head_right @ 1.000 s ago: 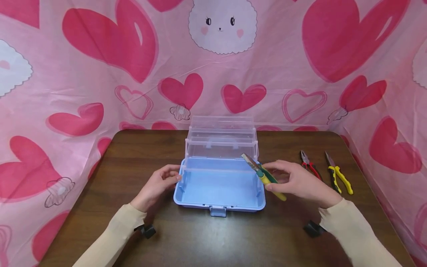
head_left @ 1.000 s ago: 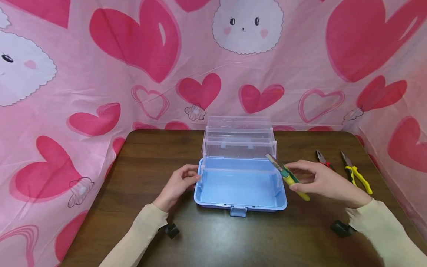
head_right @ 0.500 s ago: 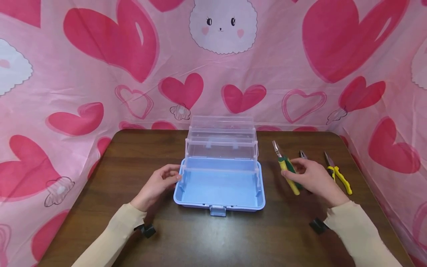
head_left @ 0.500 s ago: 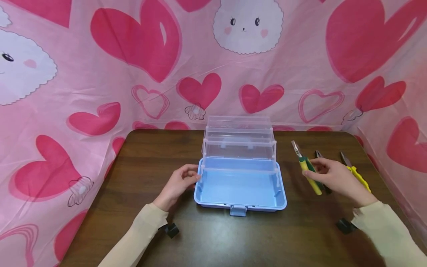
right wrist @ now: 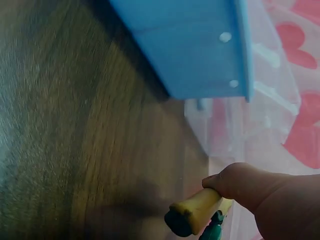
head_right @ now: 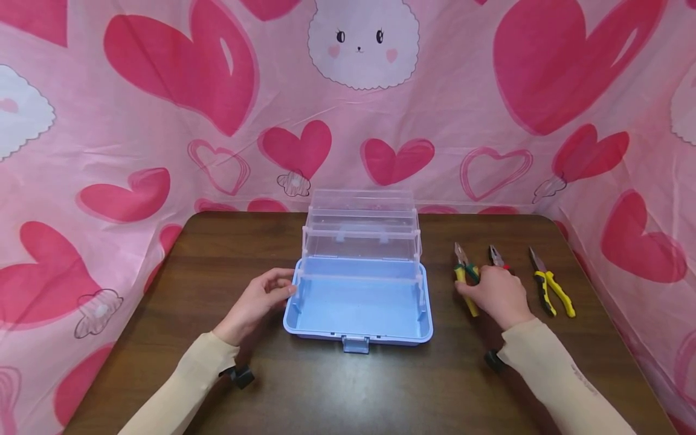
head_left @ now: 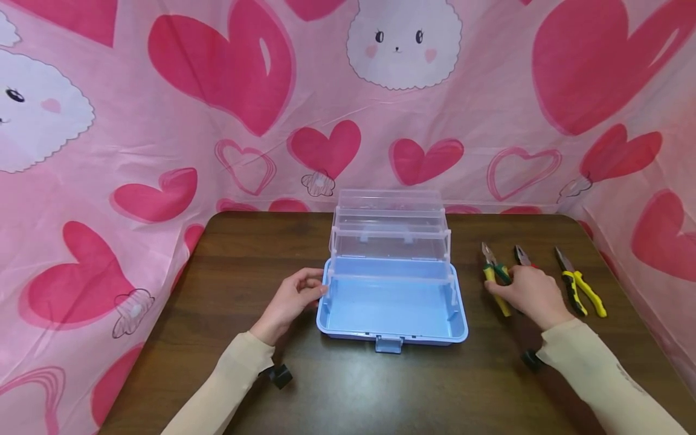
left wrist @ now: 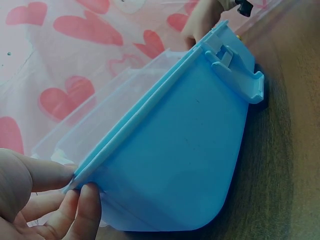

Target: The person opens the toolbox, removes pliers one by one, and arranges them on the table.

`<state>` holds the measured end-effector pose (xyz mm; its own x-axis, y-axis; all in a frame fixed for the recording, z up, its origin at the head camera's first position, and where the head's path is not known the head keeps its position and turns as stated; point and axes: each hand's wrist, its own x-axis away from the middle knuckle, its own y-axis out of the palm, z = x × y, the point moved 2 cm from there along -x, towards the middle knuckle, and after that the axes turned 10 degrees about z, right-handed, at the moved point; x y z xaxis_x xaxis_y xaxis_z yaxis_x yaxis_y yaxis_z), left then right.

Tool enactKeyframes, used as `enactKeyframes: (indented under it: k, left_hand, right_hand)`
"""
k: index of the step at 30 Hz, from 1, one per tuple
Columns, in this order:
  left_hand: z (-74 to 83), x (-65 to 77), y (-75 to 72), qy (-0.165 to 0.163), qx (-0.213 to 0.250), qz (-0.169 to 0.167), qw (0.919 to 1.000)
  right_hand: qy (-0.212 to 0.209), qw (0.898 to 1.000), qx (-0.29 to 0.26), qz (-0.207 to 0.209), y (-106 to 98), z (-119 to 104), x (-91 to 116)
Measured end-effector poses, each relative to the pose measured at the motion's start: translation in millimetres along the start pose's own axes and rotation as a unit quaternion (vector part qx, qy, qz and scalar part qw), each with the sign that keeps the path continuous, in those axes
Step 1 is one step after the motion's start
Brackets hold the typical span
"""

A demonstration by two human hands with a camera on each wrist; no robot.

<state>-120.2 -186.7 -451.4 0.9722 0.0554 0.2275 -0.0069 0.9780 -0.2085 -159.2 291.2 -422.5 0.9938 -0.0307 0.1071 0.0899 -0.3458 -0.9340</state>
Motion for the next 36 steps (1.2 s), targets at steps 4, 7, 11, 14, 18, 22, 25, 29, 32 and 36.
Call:
enactKeyframes:
  k: [4,7,11,14,18,22,25,29,32,36]
  left_hand:
    - [-0.5,-0.4,-0.6,0.003,-0.001,0.001,1.0000]
    - [-1.2,-0.4,0.0,0.002,0.001,0.002,1.0000]
    - [-2.3,0.9,0.7,-0.002,0.005,0.004,1.0000]
    - [-2.4,2.1,0.1,-0.003,0.006,0.002,1.0000]
    - [-1.9,2.5,-1.3,-0.002,0.004,-0.001,1.0000]
    - [-1.8,2.0,-1.6,-0.004,0.003,-0.001,1.0000]
    - [-1.2,1.6,-1.2,-0.004,0.005,-0.003,1.0000]
    - [-0.6,1.3,-1.4,-0.002,0.007,-0.004,1.0000]
    - [-1.2,1.1,-2.2,-0.004,0.007,-0.003,1.0000]
    - [-2.3,1.2,-2.7,-0.007,0.009,0.000,0.9999]
  right_hand:
    - [0.016,1.000,0.005,-0.012,3.5,-1.7,-7.1]
    - [0.024,0.999,0.014,-0.018,6.1,-2.4,-11.7]
    - [0.031,0.999,0.024,-0.020,12.7,-2.5,-15.4]
    - [0.032,0.999,0.028,-0.019,16.9,-2.2,-16.5]
    - [0.021,0.999,0.034,-0.012,19.4,-4.3,-17.7]
    - [0.014,0.999,0.047,-0.009,20.8,-6.8,-18.0]
    - [0.019,0.998,0.057,-0.008,21.0,-7.0,-17.3]
    - [0.022,0.998,0.062,-0.004,22.9,-5.6,-16.7]
    - [0.016,0.998,0.060,-0.001,24.8,-4.1,-14.9]
    - [0.003,0.998,0.056,0.011,25.4,-1.9,-10.8]
